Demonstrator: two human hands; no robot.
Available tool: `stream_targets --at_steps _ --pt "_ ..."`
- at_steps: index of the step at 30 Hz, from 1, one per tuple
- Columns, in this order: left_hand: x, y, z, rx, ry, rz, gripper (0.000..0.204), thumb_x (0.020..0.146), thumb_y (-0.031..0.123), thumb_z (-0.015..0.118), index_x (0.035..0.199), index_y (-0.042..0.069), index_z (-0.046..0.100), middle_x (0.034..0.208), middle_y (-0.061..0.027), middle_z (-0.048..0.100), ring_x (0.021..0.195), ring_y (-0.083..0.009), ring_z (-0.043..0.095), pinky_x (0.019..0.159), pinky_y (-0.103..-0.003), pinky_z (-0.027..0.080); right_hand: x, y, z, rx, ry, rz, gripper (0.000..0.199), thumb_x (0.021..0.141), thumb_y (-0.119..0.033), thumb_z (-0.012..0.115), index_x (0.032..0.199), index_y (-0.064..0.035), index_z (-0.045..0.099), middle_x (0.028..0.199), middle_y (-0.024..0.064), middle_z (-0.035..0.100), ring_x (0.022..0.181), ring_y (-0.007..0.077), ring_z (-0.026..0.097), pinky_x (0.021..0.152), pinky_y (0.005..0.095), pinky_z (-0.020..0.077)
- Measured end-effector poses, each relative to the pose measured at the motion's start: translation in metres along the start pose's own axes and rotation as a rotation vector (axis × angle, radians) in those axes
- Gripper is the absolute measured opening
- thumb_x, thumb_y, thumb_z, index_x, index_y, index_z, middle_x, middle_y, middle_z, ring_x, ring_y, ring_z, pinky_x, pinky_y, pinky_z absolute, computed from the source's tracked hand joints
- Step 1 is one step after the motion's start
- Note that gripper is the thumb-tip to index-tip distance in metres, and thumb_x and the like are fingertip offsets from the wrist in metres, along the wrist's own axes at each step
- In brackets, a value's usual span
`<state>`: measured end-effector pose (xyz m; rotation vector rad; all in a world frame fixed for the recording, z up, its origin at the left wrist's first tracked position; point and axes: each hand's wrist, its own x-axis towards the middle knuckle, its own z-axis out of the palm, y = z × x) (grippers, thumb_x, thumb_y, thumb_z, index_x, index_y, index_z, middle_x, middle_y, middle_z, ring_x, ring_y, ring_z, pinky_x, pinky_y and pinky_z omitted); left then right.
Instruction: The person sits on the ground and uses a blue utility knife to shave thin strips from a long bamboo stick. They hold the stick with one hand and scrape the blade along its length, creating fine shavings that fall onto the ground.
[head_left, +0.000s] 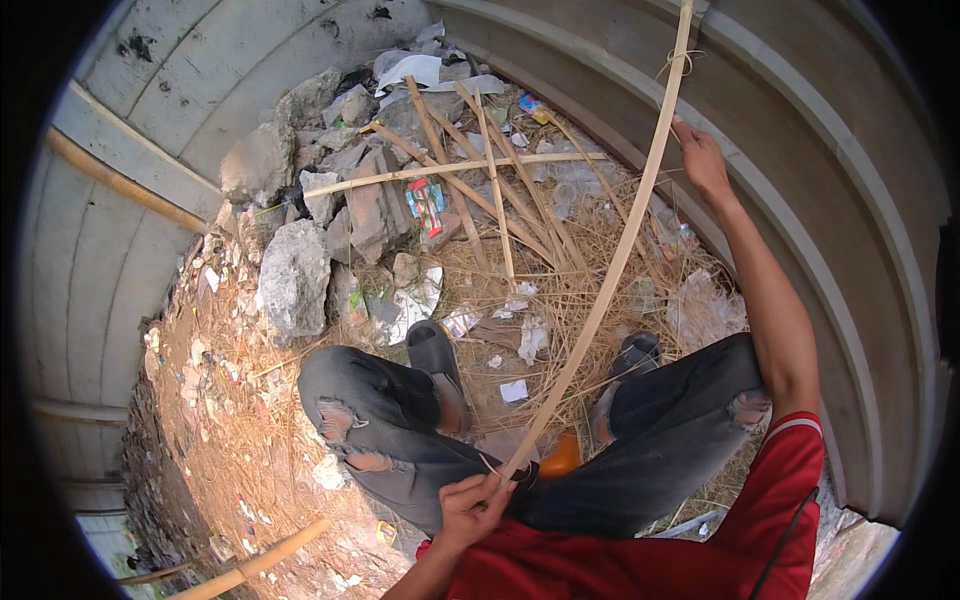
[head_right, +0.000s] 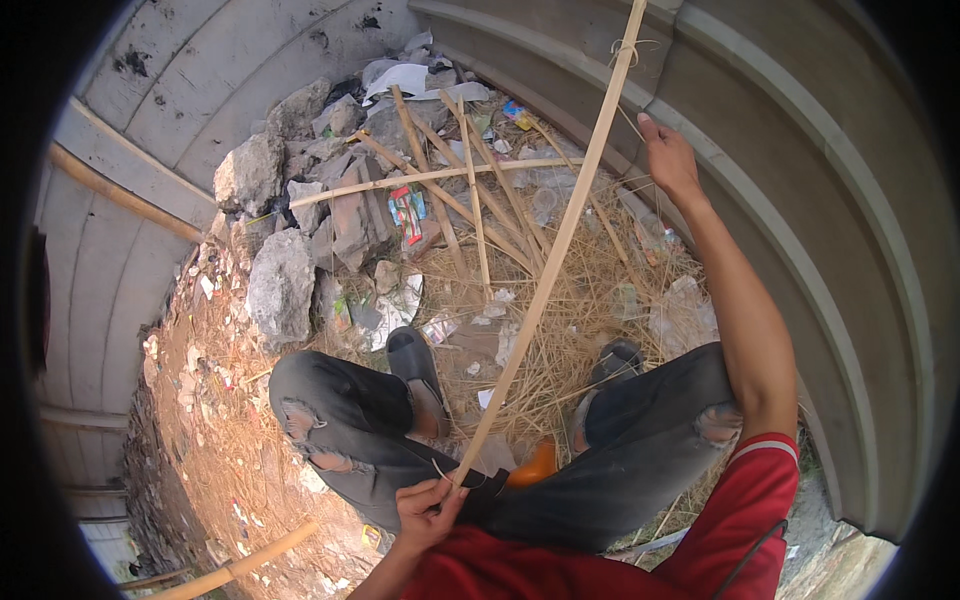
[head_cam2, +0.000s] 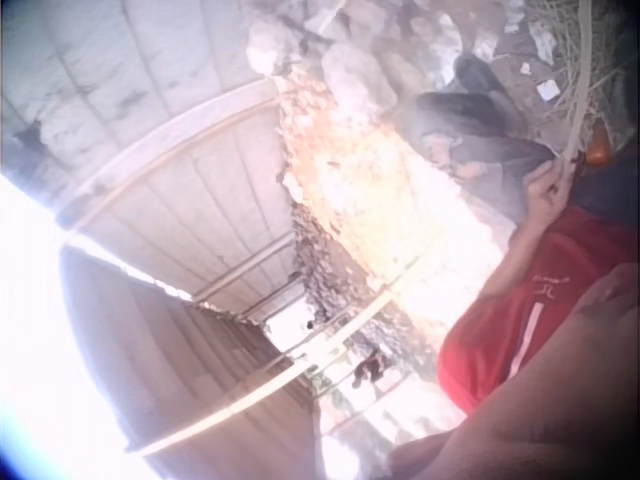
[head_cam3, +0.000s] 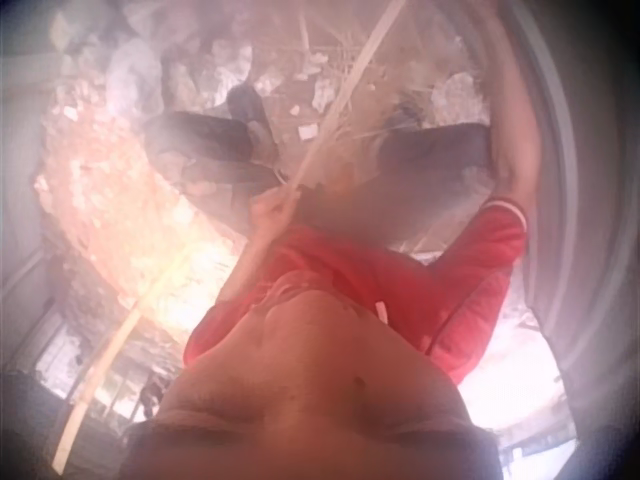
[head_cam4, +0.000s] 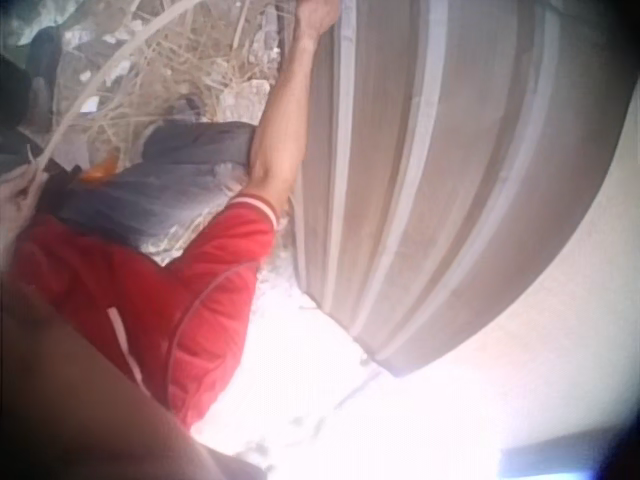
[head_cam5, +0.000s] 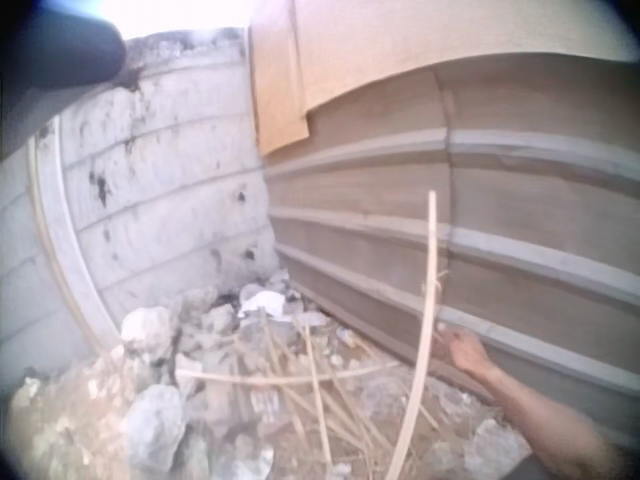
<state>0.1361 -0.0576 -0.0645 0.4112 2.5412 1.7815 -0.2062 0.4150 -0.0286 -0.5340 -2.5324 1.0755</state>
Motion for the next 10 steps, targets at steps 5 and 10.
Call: stream_targets --at_steps 5,10 --pt "0.005 -0.005 -0.005 0.017 0.083 -0.063 0.026 0.084 -0.004 0.075 0.109 -0.009 0.072 0.079 -0.0114 0.073 0.065 -0.0056 0.061 0.061 -0.020 0.048 -0.042 -0.043 0.012 0.654 -0.207 0.129 0.055 0.099 -0.056 0.053 0.089 -0.0032 0.062 0.056 -0.0019 0.038 0.049 0.0095 0.035 0.048 0.0287 0.0278" --pt "0.037 0.005 -0.001 0.044 0.145 -0.067 0.030 0.087 -0.002 0.073 0.116 -0.007 0.071 0.080 -0.0090 0.072 0.065 -0.0062 0.060 0.059 -0.019 0.046 -0.092 -0.094 0.012 0.811 -0.548 -0.057 0.055 0.096 -0.054 0.062 0.109 -0.0004 0.066 0.053 -0.0054 0.032 0.043 0.0065 0.029 0.043 0.0265 0.0233"
